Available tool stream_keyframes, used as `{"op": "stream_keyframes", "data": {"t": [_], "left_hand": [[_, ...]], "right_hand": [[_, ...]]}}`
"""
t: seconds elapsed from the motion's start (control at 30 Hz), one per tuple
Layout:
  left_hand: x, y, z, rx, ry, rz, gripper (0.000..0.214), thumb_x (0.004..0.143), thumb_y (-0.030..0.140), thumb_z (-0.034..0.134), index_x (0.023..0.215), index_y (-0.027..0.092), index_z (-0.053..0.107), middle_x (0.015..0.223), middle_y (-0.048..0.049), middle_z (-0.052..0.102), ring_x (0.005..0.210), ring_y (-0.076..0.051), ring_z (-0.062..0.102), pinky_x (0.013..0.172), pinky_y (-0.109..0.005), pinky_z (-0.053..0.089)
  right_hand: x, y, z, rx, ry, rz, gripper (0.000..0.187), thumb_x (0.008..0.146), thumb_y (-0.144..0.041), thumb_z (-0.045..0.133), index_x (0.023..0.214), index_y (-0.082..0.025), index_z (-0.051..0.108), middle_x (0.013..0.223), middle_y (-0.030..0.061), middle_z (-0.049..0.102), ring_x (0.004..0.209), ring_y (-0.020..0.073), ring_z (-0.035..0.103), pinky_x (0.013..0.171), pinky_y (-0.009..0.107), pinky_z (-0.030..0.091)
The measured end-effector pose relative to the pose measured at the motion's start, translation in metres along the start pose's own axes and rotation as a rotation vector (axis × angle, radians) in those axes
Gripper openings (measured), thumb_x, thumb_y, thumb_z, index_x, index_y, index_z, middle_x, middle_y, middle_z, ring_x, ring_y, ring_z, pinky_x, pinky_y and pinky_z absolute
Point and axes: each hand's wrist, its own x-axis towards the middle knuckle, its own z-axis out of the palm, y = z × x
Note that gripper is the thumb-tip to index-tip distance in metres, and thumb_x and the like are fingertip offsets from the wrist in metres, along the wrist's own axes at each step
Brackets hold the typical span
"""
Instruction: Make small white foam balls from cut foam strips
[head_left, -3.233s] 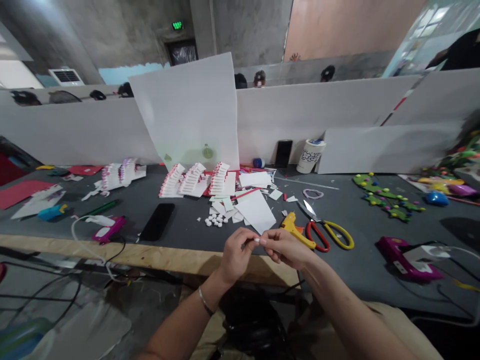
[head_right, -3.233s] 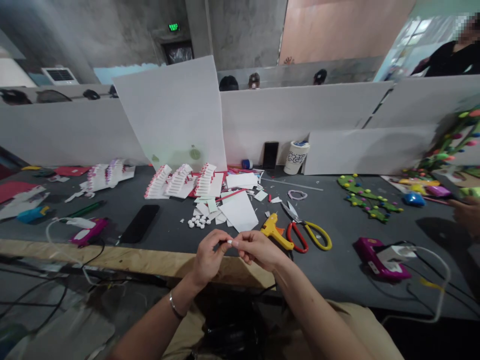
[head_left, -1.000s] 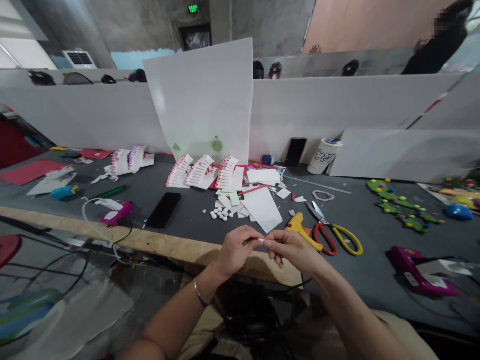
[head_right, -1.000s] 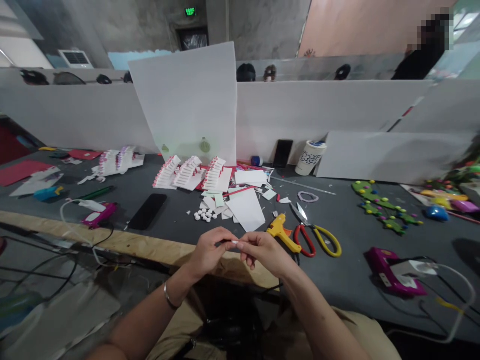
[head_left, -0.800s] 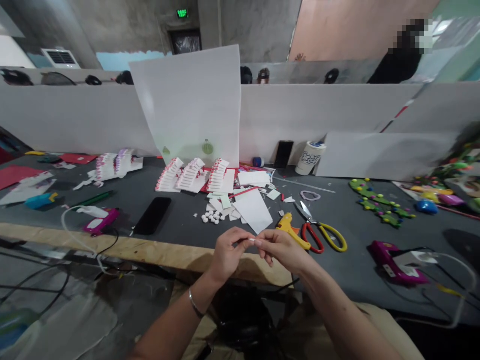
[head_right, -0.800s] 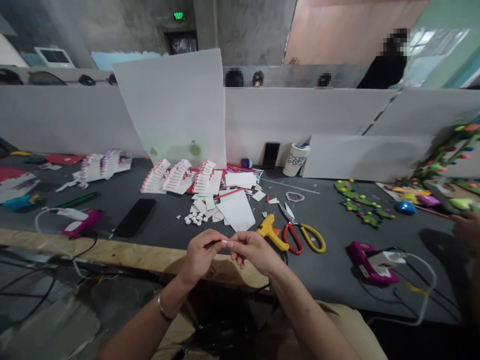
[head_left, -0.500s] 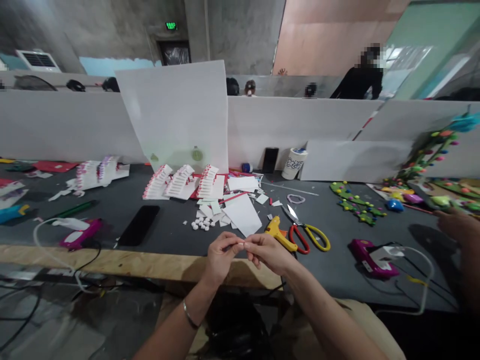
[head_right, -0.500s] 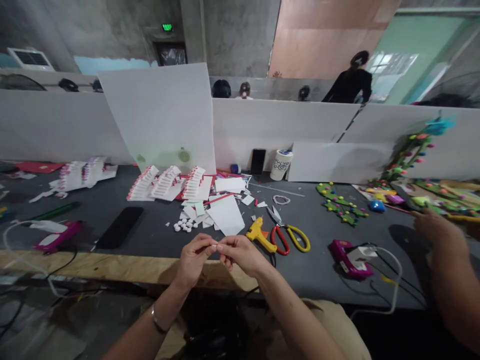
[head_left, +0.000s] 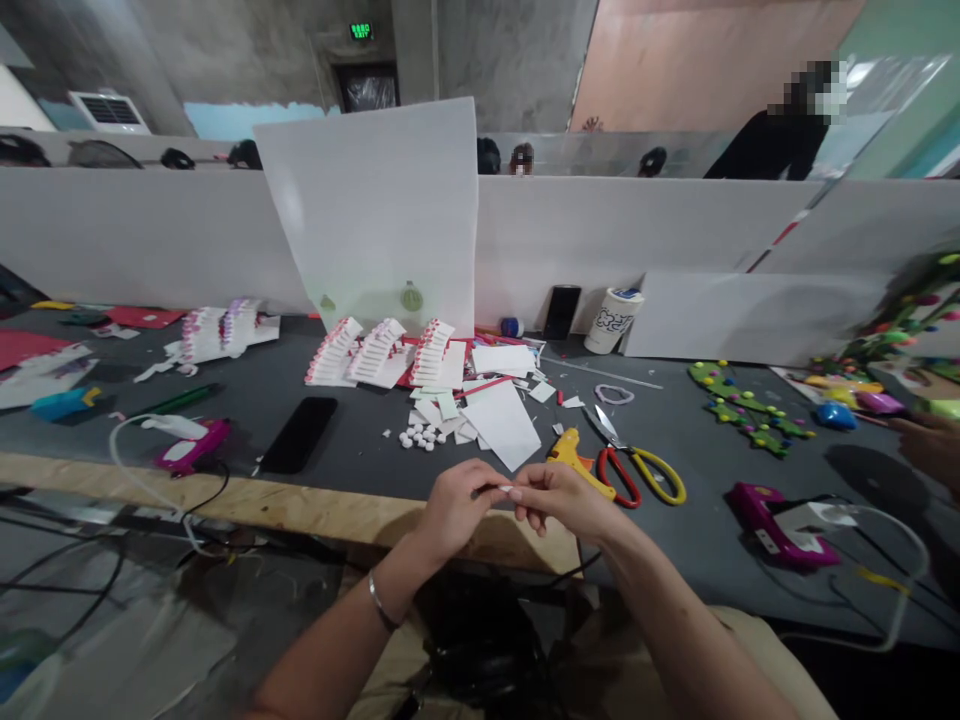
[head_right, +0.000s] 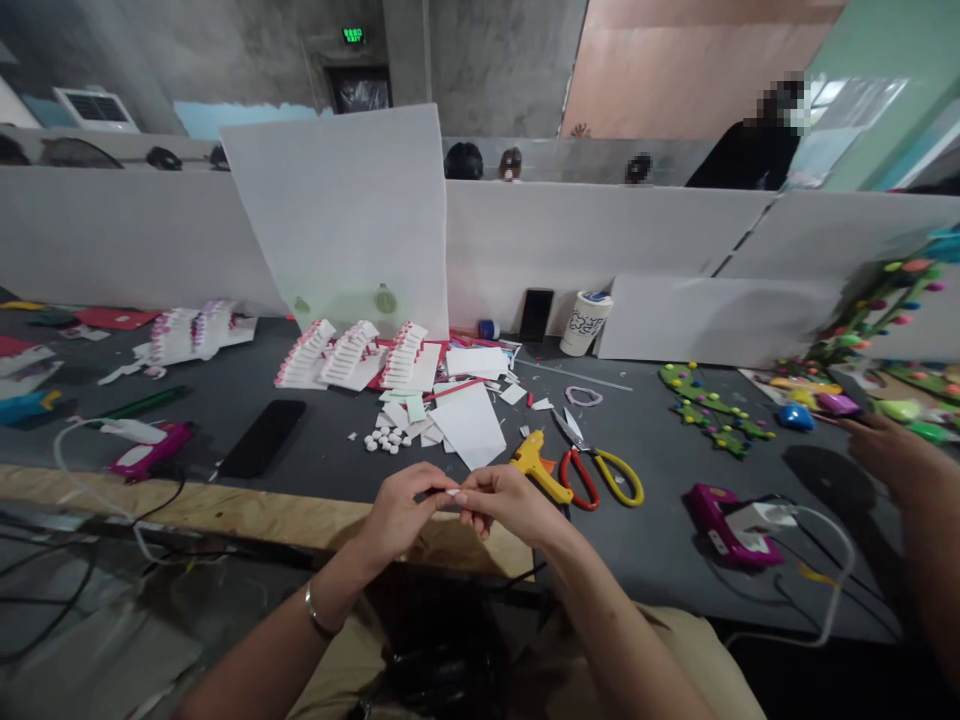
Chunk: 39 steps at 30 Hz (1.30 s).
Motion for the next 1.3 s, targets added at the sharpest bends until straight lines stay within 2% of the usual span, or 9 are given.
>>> {"op": "stream_keyframes", "data": {"t": [0.2, 0.37, 0.5, 0.63, 0.77, 0.93, 1.03, 1.13, 1.3], "left_hand": [[0.0, -0.005, 0.01, -0.244, 0.145, -0.08, 0.015, 0.078, 0.033, 0.071, 0.077, 0.019, 0.076, 0.075, -0.0052, 0.07, 0.068, -0.015, 0.063, 0.064, -0.024, 0.05], [-0.002, -0.009, 0.019, -0.329, 0.231, -0.114, 0.013, 0.074, 0.034, 0.075, 0.076, 0.021, 0.077, 0.078, -0.0046, 0.068, 0.072, -0.015, 0.061, 0.064, -0.024, 0.048], [-0.003, -0.01, 0.023, -0.402, 0.207, -0.177, 0.016, 0.072, 0.034, 0.075, 0.075, 0.019, 0.077, 0.079, -0.0052, 0.066, 0.073, -0.015, 0.06, 0.063, -0.023, 0.046], [-0.002, -0.008, 0.024, -0.475, 0.206, -0.269, 0.018, 0.072, 0.035, 0.075, 0.074, 0.017, 0.075, 0.076, -0.0047, 0.065, 0.072, -0.015, 0.058, 0.063, -0.023, 0.045], [0.0, -0.003, 0.026, -0.667, 0.203, -0.408, 0.023, 0.067, 0.038, 0.078, 0.07, 0.015, 0.074, 0.071, -0.0026, 0.065, 0.069, -0.013, 0.056, 0.065, -0.024, 0.044], [0.001, -0.002, 0.028, -0.945, 0.109, -0.58, 0.033, 0.058, 0.04, 0.084, 0.072, 0.012, 0.074, 0.063, -0.0018, 0.063, 0.057, -0.008, 0.046, 0.056, -0.021, 0.037], [-0.001, -0.005, 0.034, -1.022, 0.151, -0.642, 0.037, 0.054, 0.04, 0.087, 0.077, 0.013, 0.075, 0.066, -0.0025, 0.065, 0.055, -0.007, 0.046, 0.055, -0.021, 0.037], [-0.004, -0.007, 0.043, -1.004, 0.248, -0.609, 0.035, 0.056, 0.041, 0.086, 0.077, 0.015, 0.075, 0.069, -0.0026, 0.066, 0.062, -0.009, 0.051, 0.061, -0.022, 0.041], [-0.003, -0.008, 0.045, -0.7, 0.348, -0.374, 0.024, 0.067, 0.039, 0.079, 0.076, 0.017, 0.076, 0.077, -0.0034, 0.065, 0.076, -0.015, 0.058, 0.073, -0.027, 0.048]], "right_hand": [[-0.001, -0.004, -0.001, 0.083, -0.011, 0.003, 0.037, 0.066, -0.048, 0.078, 0.07, -0.013, 0.066, 0.059, 0.0003, 0.066, 0.043, 0.0054, 0.052, 0.044, 0.018, 0.043], [-0.002, -0.004, -0.001, 0.092, -0.012, 0.009, 0.038, 0.068, -0.049, 0.076, 0.073, -0.013, 0.067, 0.059, -0.0001, 0.065, 0.042, 0.005, 0.052, 0.042, 0.017, 0.042], [-0.003, -0.005, -0.002, 0.045, -0.003, 0.002, 0.038, 0.069, -0.05, 0.075, 0.069, -0.013, 0.065, 0.057, -0.0005, 0.064, 0.041, 0.005, 0.052, 0.042, 0.017, 0.043], [-0.002, -0.003, -0.001, 0.024, 0.066, -0.031, 0.039, 0.069, -0.051, 0.075, 0.071, -0.014, 0.063, 0.058, -0.0006, 0.065, 0.041, 0.0059, 0.052, 0.041, 0.018, 0.044], [-0.001, -0.002, 0.001, 0.02, 0.091, -0.075, 0.039, 0.071, -0.052, 0.073, 0.072, -0.015, 0.06, 0.06, -0.0009, 0.064, 0.043, 0.0062, 0.053, 0.043, 0.019, 0.045], [-0.003, -0.005, 0.0, 0.003, 0.057, -0.081, 0.04, 0.071, -0.054, 0.071, 0.069, -0.015, 0.06, 0.06, -0.0014, 0.063, 0.045, 0.006, 0.053, 0.044, 0.019, 0.045], [-0.003, -0.004, 0.001, -0.012, 0.085, -0.083, 0.041, 0.072, -0.055, 0.071, 0.067, -0.015, 0.06, 0.059, -0.0018, 0.062, 0.043, 0.0056, 0.051, 0.042, 0.018, 0.044], [-0.001, 0.0, 0.003, -0.009, 0.139, -0.082, 0.041, 0.072, -0.054, 0.071, 0.068, -0.015, 0.061, 0.057, -0.0023, 0.061, 0.041, 0.0054, 0.051, 0.04, 0.018, 0.043], [-0.001, 0.001, 0.003, 0.087, 0.126, -0.033, 0.04, 0.068, -0.053, 0.075, 0.07, -0.015, 0.063, 0.055, -0.0024, 0.061, 0.04, 0.0055, 0.05, 0.038, 0.018, 0.043]]}}
